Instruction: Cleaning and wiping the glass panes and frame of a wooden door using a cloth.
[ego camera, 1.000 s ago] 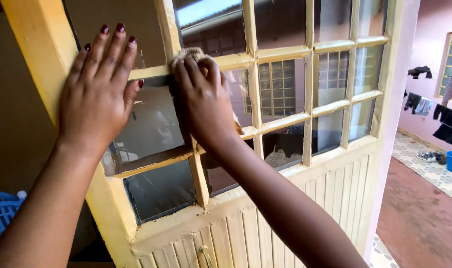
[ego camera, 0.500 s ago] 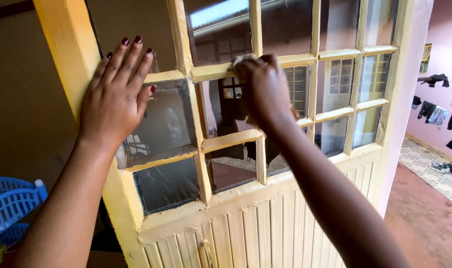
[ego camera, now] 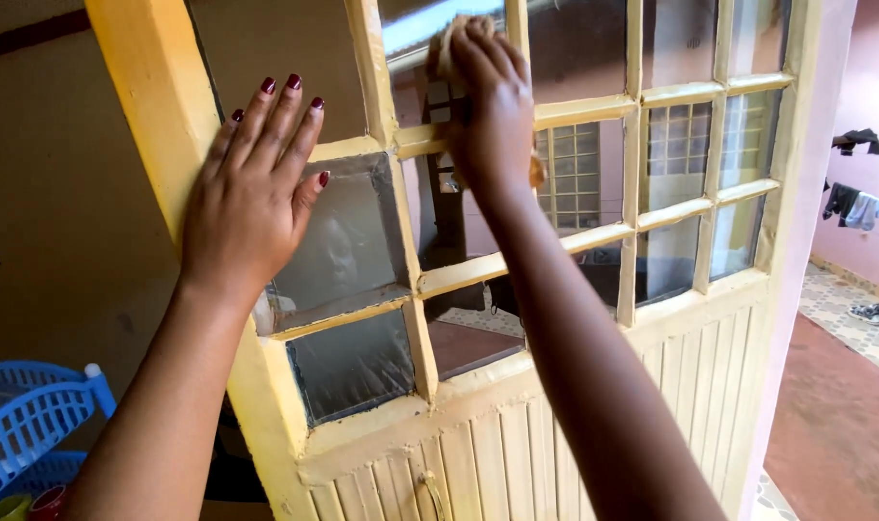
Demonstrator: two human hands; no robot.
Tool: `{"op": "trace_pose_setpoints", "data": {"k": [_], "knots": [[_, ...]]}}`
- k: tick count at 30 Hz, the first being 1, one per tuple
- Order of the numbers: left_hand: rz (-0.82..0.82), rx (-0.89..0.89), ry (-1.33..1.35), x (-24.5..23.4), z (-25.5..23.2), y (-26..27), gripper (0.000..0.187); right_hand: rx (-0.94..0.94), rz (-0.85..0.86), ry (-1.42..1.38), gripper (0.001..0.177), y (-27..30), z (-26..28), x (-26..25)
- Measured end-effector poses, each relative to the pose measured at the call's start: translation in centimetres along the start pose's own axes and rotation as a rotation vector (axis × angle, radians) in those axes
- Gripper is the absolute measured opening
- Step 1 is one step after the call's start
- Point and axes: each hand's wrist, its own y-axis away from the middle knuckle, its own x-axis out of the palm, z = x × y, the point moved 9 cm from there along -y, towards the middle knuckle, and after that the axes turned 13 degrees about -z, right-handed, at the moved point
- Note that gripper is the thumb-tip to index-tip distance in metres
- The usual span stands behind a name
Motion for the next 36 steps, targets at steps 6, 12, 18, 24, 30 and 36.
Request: {"op": "trace_pose_setpoints", "data": {"k": [6, 12, 18, 24, 30, 36], "knots": [[0.006, -0.031, 0.022, -0.1, -0.1, -0.2, 0.056, 0.119, 0.029, -0.069, 0.042, 2.5, 5.1, -2.6], [-0.007, 0.001, 0.008, 0.4, 0.3, 0.3, 0.059, 0.039, 0.115, -0.072, 0.05, 3.5, 6.7, -4.0], [-0.002, -0.033, 0.055, 0.1, 0.2, 0.4, 0.06, 0.002, 0.123, -0.049, 0.045, 3.3, 6.4, -4.5], [-0.024, -0.028, 0.07, 0.0, 0.3, 0.7, 0.054, -0.044, 0.103, 0.014, 0.026, 3.9, 5.2, -3.6], [-0.052, -0.124, 0.228, -1.2, 0.3, -0.2, 0.05, -0.048, 0.088, 0.041, 0.024, 3.1, 5.1, -5.2], [-0.091, -0.099, 0.261, -2.0, -0.4, -0.6, 0.048, -0.029, 0.096, 0.106, 0.027, 3.8, 2.6, -5.3]]}}
